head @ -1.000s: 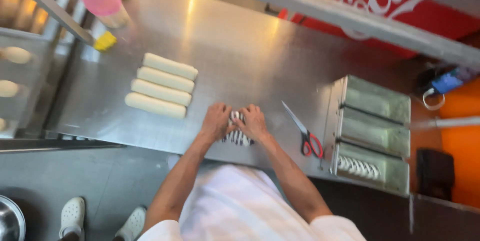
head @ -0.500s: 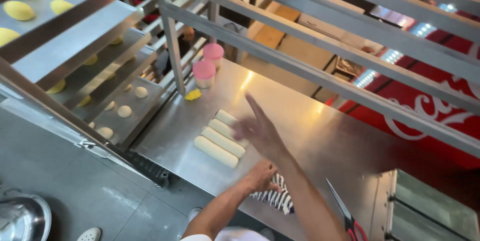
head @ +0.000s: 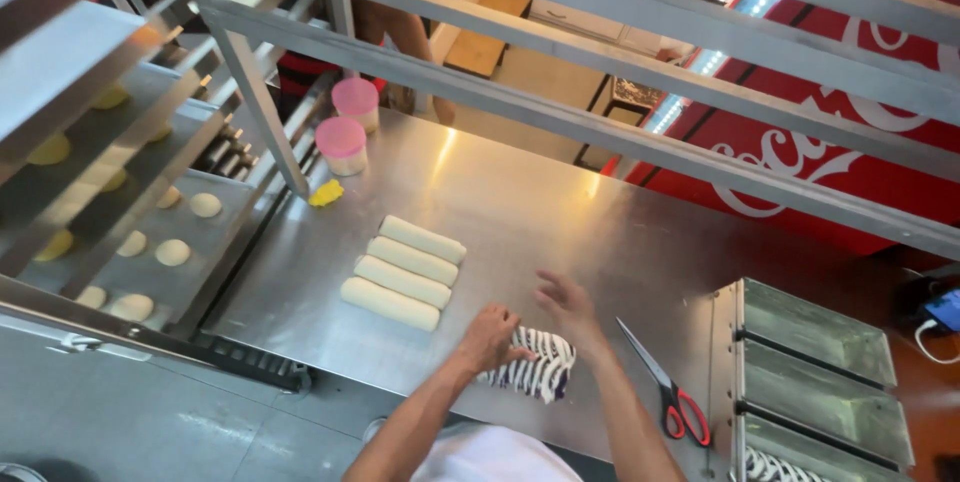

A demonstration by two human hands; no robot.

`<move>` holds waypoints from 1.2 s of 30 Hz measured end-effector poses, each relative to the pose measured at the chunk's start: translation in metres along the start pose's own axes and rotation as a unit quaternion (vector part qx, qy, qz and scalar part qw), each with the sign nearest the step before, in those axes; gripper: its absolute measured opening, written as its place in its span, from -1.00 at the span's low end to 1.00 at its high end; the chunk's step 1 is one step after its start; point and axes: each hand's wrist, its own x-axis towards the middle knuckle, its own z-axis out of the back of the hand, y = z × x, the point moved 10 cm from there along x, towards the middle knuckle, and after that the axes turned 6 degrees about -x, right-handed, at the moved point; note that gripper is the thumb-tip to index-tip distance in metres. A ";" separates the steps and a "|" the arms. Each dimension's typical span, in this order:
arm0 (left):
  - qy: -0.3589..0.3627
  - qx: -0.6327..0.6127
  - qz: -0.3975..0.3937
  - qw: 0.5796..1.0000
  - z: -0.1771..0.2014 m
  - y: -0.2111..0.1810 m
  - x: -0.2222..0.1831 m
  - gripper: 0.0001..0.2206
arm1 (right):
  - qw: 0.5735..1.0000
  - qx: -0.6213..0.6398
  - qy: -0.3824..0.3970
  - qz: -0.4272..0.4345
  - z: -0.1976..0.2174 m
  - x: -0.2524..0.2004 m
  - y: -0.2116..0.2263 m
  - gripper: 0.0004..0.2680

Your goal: Braiding strips of dough and placing them into baking tins.

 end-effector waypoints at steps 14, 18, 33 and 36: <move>0.005 0.091 0.023 0.996 -0.034 -0.004 0.014 -0.50 | 0.948 -0.313 0.052 0.016 -0.017 -0.025 -0.049 -0.78; -0.002 0.086 0.010 0.996 -0.028 -0.004 0.017 -0.67 | 0.927 -0.361 0.098 0.019 -0.027 -0.032 -0.015 -0.76; 0.001 0.098 0.004 0.995 -0.016 -0.014 0.003 -0.71 | 0.924 -0.380 0.028 0.037 -0.024 -0.043 -0.018 -0.77; -0.022 0.096 -0.030 0.995 -0.032 -0.010 0.007 -0.70 | 0.909 -0.406 -0.024 0.096 -0.035 -0.040 -0.024 -0.82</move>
